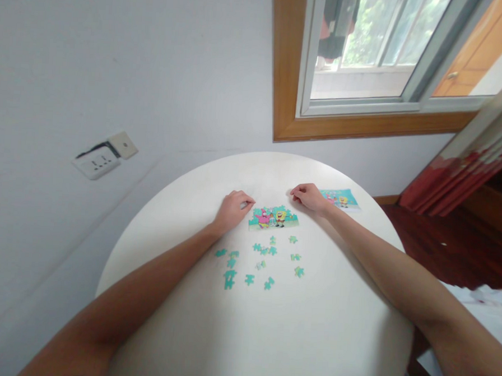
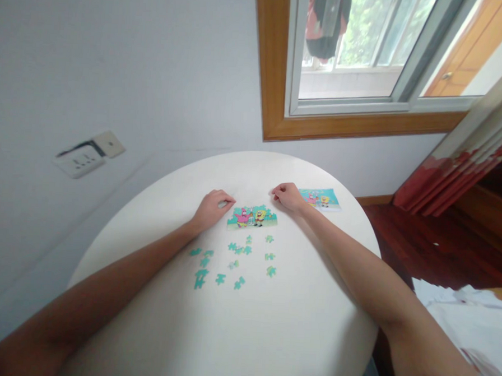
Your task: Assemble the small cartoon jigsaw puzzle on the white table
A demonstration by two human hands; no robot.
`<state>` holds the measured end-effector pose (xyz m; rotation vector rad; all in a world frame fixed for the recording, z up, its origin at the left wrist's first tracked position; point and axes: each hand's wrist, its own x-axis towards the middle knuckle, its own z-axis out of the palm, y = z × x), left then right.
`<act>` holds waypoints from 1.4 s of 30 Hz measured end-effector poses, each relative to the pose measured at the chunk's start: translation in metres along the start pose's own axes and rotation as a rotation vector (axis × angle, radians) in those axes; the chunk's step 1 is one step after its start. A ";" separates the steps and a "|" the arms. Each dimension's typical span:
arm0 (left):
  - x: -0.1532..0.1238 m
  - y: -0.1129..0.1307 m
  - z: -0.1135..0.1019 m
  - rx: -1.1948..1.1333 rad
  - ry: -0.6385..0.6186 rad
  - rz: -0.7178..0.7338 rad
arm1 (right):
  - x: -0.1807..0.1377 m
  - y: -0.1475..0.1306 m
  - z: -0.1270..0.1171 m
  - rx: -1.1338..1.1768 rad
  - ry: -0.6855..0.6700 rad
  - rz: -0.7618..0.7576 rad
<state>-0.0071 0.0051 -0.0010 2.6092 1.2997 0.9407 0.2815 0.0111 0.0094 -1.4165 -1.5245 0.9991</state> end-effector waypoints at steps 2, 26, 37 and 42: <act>0.000 0.000 0.000 0.003 0.000 -0.002 | 0.000 0.000 0.000 0.001 0.001 0.009; -0.001 0.004 -0.002 -0.016 -0.009 -0.007 | 0.001 0.004 0.001 -0.033 -0.013 -0.040; 0.000 0.003 0.000 -0.012 -0.031 -0.001 | -0.001 0.003 0.001 -0.078 -0.018 -0.059; 0.000 0.004 0.001 -0.007 -0.046 -0.007 | -0.001 0.003 0.000 -0.129 -0.016 -0.077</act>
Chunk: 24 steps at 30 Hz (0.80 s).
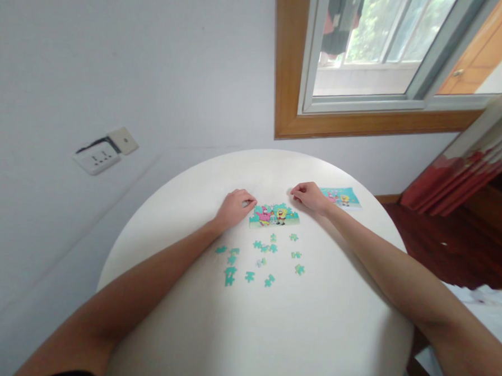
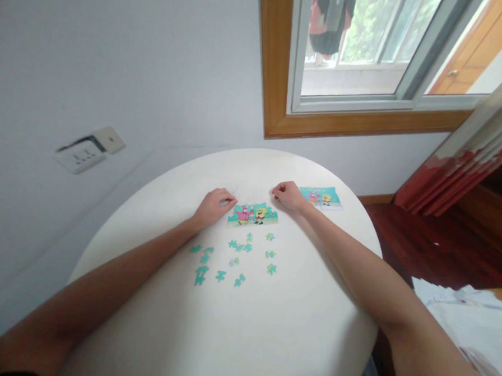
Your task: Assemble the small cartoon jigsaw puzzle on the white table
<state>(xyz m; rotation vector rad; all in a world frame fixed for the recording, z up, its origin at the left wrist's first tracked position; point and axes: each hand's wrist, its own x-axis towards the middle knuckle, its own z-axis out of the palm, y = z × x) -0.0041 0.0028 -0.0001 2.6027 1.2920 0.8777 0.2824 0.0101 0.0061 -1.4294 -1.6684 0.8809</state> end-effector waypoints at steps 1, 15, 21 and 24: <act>0.000 0.000 0.000 -0.002 -0.004 0.000 | 0.000 0.000 0.000 -0.011 0.001 -0.004; 0.000 -0.005 -0.017 -0.175 -0.265 0.003 | -0.007 -0.007 -0.004 -0.275 -0.177 -0.181; -0.002 0.000 -0.026 -0.120 -0.367 0.025 | -0.014 -0.016 -0.006 -0.351 -0.239 -0.235; -0.003 0.005 -0.025 -0.121 -0.386 0.021 | -0.024 -0.031 -0.002 -0.406 -0.253 -0.296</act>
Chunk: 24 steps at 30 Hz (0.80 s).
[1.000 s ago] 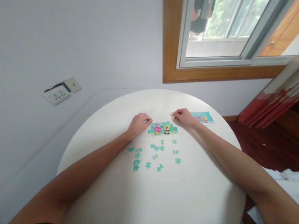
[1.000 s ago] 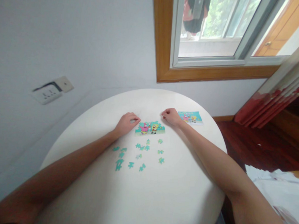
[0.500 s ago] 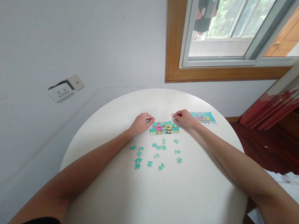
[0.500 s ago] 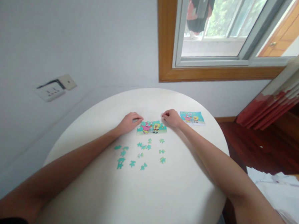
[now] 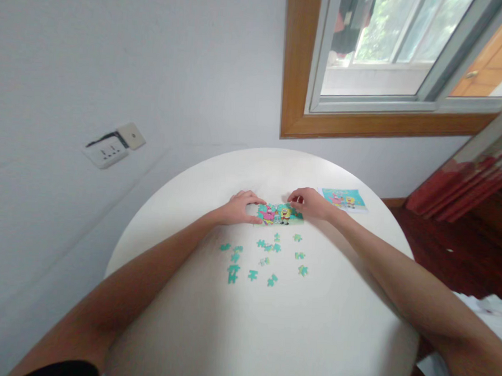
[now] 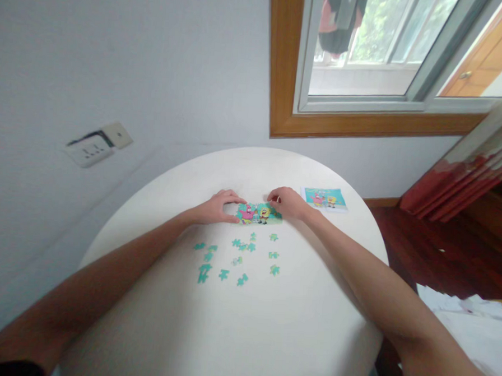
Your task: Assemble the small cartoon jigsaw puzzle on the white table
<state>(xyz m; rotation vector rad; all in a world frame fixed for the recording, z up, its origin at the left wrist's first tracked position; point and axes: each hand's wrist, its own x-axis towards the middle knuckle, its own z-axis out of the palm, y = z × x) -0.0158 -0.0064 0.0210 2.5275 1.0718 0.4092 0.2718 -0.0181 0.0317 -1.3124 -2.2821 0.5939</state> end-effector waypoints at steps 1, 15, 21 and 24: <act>0.000 0.001 0.001 -0.003 0.003 -0.004 | -0.003 -0.008 0.000 0.002 -0.032 -0.050; 0.002 0.004 0.015 0.110 0.094 0.050 | -0.045 -0.091 0.030 -0.021 -0.413 -0.466; 0.002 0.003 0.017 0.109 0.117 0.058 | -0.052 -0.103 0.035 -0.115 -0.466 -0.476; 0.002 0.004 0.017 0.113 0.111 0.061 | -0.055 -0.107 0.037 -0.155 -0.473 -0.500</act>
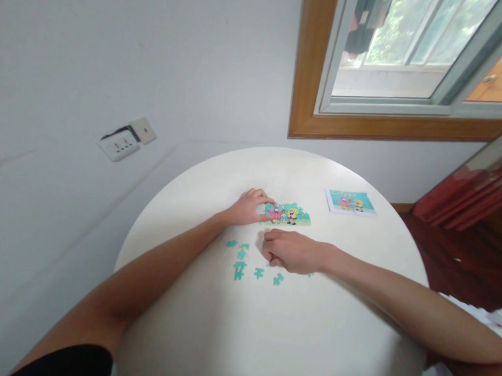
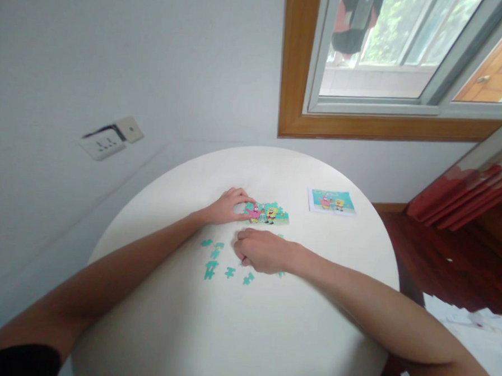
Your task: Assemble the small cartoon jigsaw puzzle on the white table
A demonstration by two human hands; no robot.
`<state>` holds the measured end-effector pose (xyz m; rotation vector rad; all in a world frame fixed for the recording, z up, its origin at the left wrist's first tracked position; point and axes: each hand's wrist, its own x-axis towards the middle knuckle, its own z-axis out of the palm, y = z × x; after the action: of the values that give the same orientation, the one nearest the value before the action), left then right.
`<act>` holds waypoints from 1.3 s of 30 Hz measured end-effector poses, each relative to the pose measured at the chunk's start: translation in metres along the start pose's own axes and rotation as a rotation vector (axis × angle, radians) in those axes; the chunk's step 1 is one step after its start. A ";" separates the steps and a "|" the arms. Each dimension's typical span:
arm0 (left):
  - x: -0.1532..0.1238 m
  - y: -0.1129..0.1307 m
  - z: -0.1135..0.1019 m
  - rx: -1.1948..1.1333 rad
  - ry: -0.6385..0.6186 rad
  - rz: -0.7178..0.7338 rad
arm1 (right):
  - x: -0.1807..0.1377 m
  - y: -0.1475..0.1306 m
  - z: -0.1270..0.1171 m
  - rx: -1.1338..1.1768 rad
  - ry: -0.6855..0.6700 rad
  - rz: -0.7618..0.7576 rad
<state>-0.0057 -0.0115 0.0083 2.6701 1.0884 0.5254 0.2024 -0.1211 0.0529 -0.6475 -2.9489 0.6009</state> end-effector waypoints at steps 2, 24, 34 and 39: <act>0.000 0.001 -0.001 0.004 -0.003 0.005 | -0.001 -0.003 0.001 -0.032 -0.009 -0.011; 0.000 0.000 0.002 -0.006 0.011 0.004 | 0.021 0.141 -0.012 0.459 0.741 0.335; -0.001 0.004 0.000 -0.002 0.007 0.006 | 0.032 0.150 -0.012 0.375 0.565 0.345; 0.000 0.004 0.002 -0.005 0.013 -0.008 | 0.034 0.149 -0.009 0.334 0.547 0.382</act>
<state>-0.0028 -0.0144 0.0079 2.6611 1.0990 0.5436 0.2314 0.0208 0.0028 -1.1276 -2.1739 0.7705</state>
